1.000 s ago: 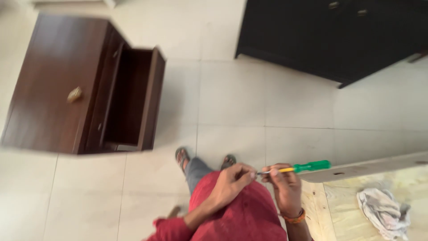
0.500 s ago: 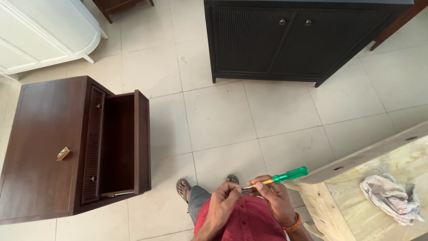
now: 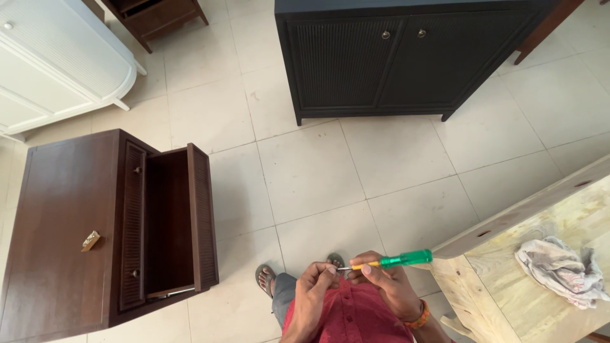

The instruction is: Inspecting and preparing a screw and a screwdriver for furniture assembly.

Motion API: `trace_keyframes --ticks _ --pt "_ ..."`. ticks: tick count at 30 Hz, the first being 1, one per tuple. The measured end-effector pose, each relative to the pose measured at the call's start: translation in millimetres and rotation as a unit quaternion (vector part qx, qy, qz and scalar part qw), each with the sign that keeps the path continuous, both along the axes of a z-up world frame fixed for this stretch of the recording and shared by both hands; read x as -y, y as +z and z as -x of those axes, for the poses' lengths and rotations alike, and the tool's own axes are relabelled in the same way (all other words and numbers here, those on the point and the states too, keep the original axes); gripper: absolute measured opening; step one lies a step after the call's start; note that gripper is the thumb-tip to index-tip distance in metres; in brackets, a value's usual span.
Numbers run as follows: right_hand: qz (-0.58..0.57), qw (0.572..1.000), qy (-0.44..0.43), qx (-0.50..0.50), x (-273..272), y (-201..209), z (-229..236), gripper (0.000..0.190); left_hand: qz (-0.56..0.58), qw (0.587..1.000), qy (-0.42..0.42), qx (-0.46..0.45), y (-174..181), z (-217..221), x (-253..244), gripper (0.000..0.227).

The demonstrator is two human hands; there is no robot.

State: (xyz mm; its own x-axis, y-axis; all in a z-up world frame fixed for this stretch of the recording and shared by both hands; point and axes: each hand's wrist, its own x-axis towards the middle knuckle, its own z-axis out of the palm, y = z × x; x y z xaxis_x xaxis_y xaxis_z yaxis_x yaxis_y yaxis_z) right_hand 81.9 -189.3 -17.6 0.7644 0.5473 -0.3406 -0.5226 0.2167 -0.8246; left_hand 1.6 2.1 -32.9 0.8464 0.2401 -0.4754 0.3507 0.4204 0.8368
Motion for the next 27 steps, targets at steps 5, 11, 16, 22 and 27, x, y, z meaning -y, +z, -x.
trace_keyframes --ticks 5,11,16,22,27 --pt "0.002 0.995 0.016 0.094 -2 11 2 0.029 0.013 1.0 0.012 -0.023 9 -2 -3 0.027" --pt "0.024 1.0 -0.012 0.016 -3 -6 1 0.031 0.034 0.997 0.043 -0.054 4 -3 -4 0.028" --pt "0.027 0.998 -0.001 0.051 -2 -7 0 0.032 0.055 0.995 0.067 -0.041 -13 -3 -6 0.025" --pt "-0.018 0.999 -0.028 0.027 -3 -2 -1 0.03 0.092 0.99 0.081 -0.064 -13 -4 -7 0.021" --pt "-0.064 0.995 -0.052 0.052 2 -12 -2 0.03 0.087 0.992 0.059 -0.065 -7 -5 -5 0.027"
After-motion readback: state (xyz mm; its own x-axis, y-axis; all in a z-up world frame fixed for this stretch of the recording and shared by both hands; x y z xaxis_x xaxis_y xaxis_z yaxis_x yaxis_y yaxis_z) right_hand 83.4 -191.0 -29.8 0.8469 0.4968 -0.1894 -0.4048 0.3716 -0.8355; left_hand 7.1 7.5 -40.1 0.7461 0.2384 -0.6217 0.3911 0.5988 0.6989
